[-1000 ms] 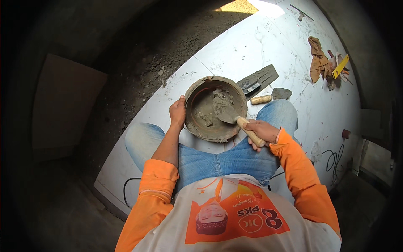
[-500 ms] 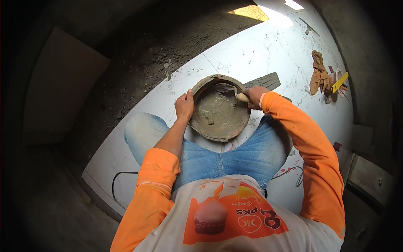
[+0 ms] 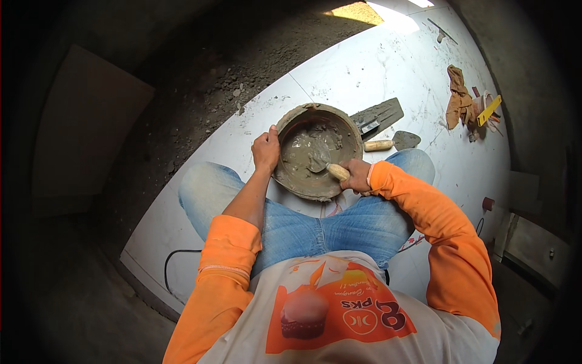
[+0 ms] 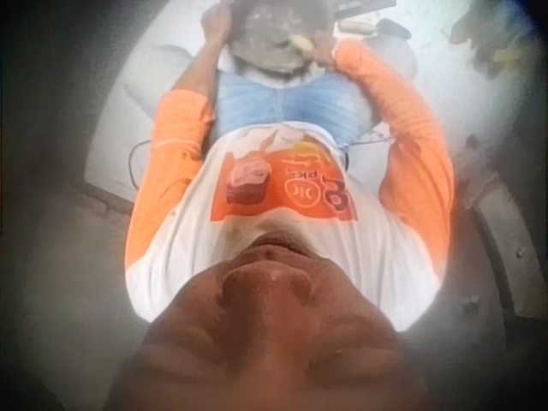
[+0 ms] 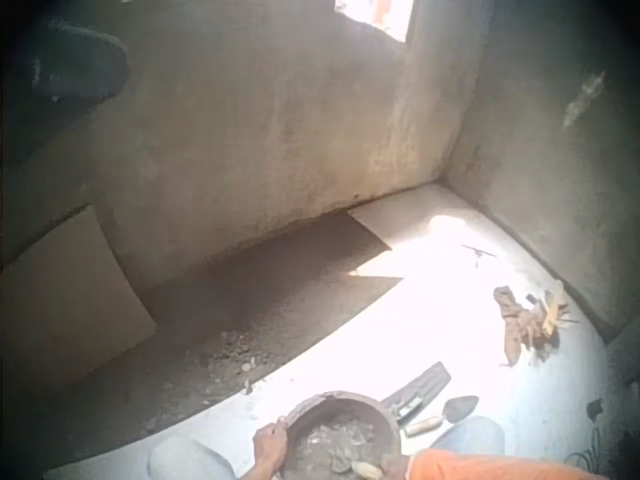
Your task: The person mixes mortar in a bucket with a trowel, then uses the trowel and a rectangular float to apply and smooth the mortar onto a small patch of floor between tiled sections, receiving a fresh bucket of mortar through an opening during the process.
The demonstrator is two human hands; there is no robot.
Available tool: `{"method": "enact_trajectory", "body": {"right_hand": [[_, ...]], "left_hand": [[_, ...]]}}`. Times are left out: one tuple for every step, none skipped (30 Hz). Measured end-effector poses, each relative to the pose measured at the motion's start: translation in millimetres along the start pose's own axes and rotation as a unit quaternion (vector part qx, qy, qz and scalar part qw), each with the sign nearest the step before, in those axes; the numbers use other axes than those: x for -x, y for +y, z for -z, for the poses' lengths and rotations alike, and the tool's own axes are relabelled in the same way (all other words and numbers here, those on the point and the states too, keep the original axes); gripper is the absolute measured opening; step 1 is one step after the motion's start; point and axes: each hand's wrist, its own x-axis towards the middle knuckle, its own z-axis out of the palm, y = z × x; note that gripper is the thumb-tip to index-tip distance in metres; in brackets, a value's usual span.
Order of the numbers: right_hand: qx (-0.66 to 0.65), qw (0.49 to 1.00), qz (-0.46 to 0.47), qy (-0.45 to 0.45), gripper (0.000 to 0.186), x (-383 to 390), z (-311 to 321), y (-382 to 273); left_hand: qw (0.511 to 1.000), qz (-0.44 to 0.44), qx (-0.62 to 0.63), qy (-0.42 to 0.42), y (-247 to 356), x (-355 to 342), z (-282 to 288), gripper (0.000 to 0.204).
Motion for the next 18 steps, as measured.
{"method": "enact_trajectory", "body": {"right_hand": [[0.039, 0.999, -0.016, -0.002, 0.033, 8, 0, -7], [0.038, 0.999, -0.018, -0.001, 0.033, 4, -4, 4], [0.133, 0.989, 0.045, 0.040, 0.036, -4, -9, 23], [0.227, 0.964, 0.110, 0.081, 0.038, -5, -11, 20], [0.227, 0.964, 0.109, 0.082, 0.038, -2, -11, 18], [0.281, 0.953, 0.088, 0.074, 0.041, 4, -9, 17], [0.334, 0.938, 0.068, 0.064, 0.044, 11, -6, 4], [0.333, 0.938, 0.071, 0.064, 0.044, 17, -2, -9], [0.369, 0.928, 0.030, 0.054, 0.044, 23, 4, -22], [0.404, 0.914, -0.013, 0.046, 0.043, 28, 10, -31], [0.432, 0.900, -0.005, 0.063, 0.039, 32, 15, -34], [0.433, 0.899, -0.004, 0.065, 0.039, 36, 19, -35], [0.447, 0.889, 0.002, 0.095, 0.035, 40, 21, -37], [0.461, 0.879, 0.009, 0.124, 0.032, 44, 24, -41], [0.450, 0.884, -0.028, 0.124, 0.031, 46, 27, -48], [0.451, 0.884, -0.027, 0.123, 0.031, 48, 33, -53], [0.448, 0.884, -0.052, 0.122, 0.030, 47, 39, -58], [0.446, 0.883, -0.076, 0.122, 0.028, 44, 43, -60]], "left_hand": [[1.000, -0.001, 0.001, -0.002, 0, 0, -2, 0.057], [1.000, 0.000, 0.006, 0.002, 1, -1, -4, 0.057], [1.000, 0.002, 0.012, 0.006, 1, -1, -6, 0.057], [1.000, 0.000, 0.012, 0.005, 1, -1, -6, 0.057], [1.000, -0.001, 0.011, 0.002, 1, -2, -7, 0.056], [1.000, -0.002, 0.010, -0.002, 1, -2, -8, 0.056], [1.000, -0.002, 0.009, 0.000, -1, -3, -7, 0.056], [1.000, 0.002, 0.017, 0.001, -4, -5, -6, 0.056], [1.000, 0.006, 0.024, 0.002, -8, -7, -6, 0.055], [1.000, 0.004, 0.026, 0.003, -11, -9, -7, 0.055], [0.997, 0.013, 0.074, -0.010, -14, -10, -9, 0.055], [0.992, 0.022, 0.123, -0.024, -17, -13, -9, 0.055], [0.992, 0.022, 0.123, -0.025, -18, -13, -10, 0.055], [0.991, 0.034, 0.128, -0.035, -19, -14, -10, 0.055], [0.989, 0.045, 0.134, -0.044, -20, -15, -9, 0.055], [0.989, 0.047, 0.133, -0.043, -22, -16, -10, 0.055], [0.990, 0.046, 0.130, -0.043, -25, -18, -11, 0.055], [0.990, 0.044, 0.126, -0.043, -28, -19, -11, 0.055]]}}
